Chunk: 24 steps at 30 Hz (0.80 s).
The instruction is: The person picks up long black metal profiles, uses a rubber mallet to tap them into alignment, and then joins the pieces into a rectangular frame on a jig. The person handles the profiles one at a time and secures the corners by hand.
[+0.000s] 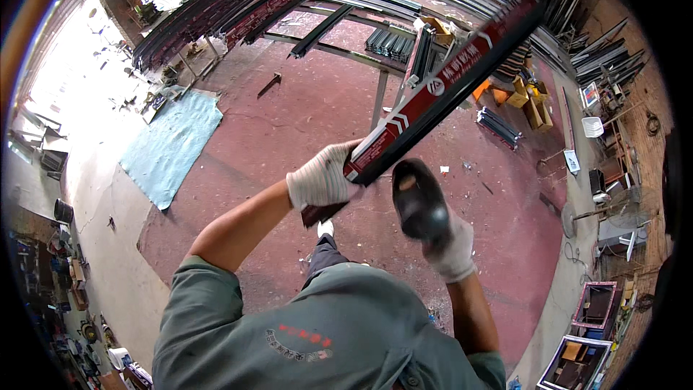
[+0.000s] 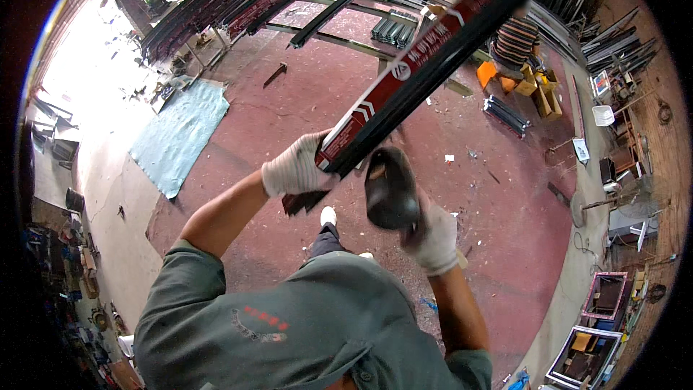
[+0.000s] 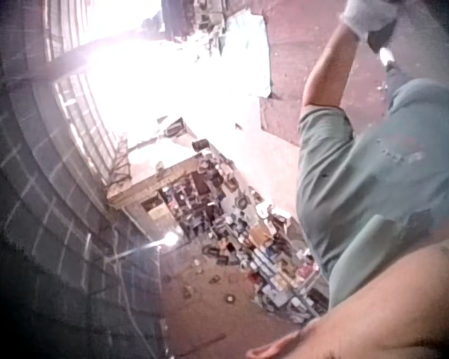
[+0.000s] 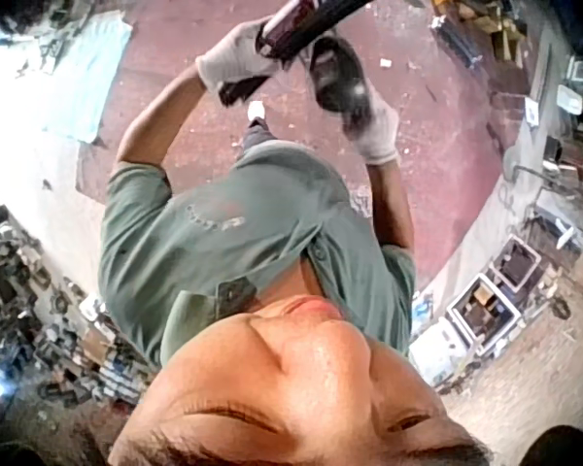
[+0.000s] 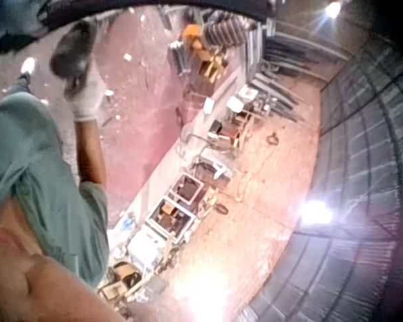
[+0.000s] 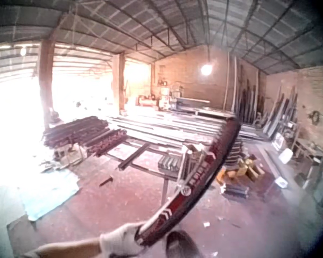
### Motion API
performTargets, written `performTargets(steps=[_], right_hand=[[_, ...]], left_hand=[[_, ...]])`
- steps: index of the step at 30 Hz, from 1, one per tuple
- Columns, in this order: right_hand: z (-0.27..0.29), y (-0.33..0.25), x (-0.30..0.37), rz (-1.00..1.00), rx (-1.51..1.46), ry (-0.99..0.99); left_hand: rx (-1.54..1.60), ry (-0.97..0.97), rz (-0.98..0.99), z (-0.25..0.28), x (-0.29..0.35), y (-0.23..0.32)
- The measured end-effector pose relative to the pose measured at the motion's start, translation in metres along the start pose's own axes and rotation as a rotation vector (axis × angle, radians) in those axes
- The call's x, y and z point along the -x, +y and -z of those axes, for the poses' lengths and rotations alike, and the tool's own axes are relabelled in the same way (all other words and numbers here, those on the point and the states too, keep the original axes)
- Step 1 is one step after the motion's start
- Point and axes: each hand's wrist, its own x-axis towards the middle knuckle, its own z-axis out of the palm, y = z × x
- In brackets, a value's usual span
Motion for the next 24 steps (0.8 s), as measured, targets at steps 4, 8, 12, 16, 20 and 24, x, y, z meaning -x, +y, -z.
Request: performTargets(steps=[4, 8, 12, 16, 20, 24], right_hand=[[-0.008, 0.007, 0.024, 0.018, -0.233, 0.017], [-0.005, -0.023, 0.039, -0.289, -0.626, 0.009], [-0.044, 0.025, 0.022, -0.141, -0.019, -0.01], [-0.056, 0.041, 0.037, -0.098, -0.212, 0.116], [-0.048, 0.022, 0.061, -0.117, -0.257, 0.127], [-0.055, 0.029, 0.079, -0.116, -0.405, 0.143]], left_hand=[[-0.141, -0.051, 0.195, 0.007, 0.003, 0.004], [-0.129, -0.044, 0.277, 0.008, -0.001, -0.006], [-0.184, -0.055, 0.193, 0.001, 0.006, -0.006], [-0.115, -0.1, 0.357, 0.013, 0.001, -0.005], [0.023, -0.087, 0.474, 0.023, -0.001, -0.016], [0.159, -0.084, 0.357, 0.035, 0.0, -0.025]])
